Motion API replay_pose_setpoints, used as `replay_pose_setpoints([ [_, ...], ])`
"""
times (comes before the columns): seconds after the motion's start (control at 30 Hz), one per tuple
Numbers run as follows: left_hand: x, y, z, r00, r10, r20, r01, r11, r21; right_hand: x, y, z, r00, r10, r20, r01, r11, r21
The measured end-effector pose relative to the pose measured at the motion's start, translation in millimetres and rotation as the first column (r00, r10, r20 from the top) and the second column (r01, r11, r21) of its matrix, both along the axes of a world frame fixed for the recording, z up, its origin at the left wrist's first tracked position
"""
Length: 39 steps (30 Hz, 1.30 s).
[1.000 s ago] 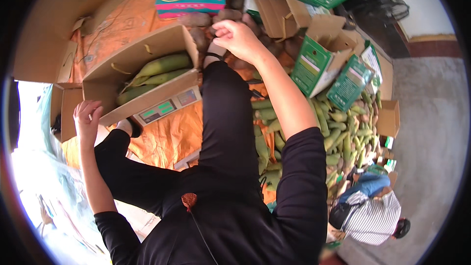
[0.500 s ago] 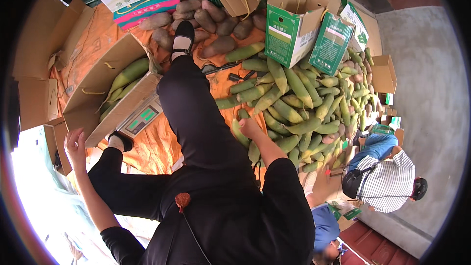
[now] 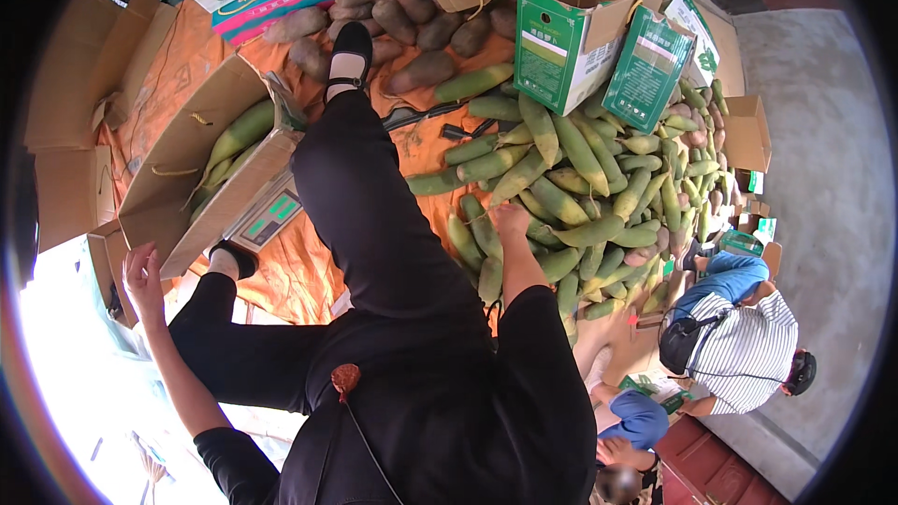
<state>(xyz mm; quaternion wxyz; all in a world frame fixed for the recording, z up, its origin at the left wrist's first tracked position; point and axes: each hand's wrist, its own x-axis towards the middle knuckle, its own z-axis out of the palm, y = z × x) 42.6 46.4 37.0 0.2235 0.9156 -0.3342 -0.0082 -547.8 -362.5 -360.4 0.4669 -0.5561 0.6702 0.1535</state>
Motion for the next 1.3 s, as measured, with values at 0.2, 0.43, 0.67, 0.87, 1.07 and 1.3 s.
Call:
replay_pose_setpoints([
  [0.2,-1.1,10.1,10.4,0.997,0.043,0.067,-0.047,0.996,0.07,69.0,23.4,40.9,0.945,-0.324,0.043,0.315,0.938,0.146],
  [0.43,-1.6,-12.6,5.4,0.997,-0.024,0.068,0.021,0.999,0.046,86.7,-4.5,78.3,0.554,-0.792,0.257,0.822,0.57,-0.013],
  [0.67,-1.6,-13.4,8.7,0.995,0.04,0.094,-0.044,0.999,0.032,82.6,-29.4,68.2,0.519,-0.814,0.262,0.828,0.555,0.085],
  [0.87,-6.2,-2.4,15.5,0.993,0.076,0.086,-0.082,0.994,0.072,85.3,-4.0,108.9,0.621,-0.774,0.124,0.764,0.633,0.123],
  [1.07,-6.9,-5.2,16.5,0.995,0.076,0.068,-0.08,0.995,0.054,29.6,33.5,139.4,0.746,-0.652,0.137,0.558,0.724,0.405],
  [1.3,-4.6,3.6,14.6,0.995,0.052,0.086,-0.054,0.998,0.019,92.4,28.2,213.3,0.893,-0.229,0.386,0.167,0.968,0.188],
])
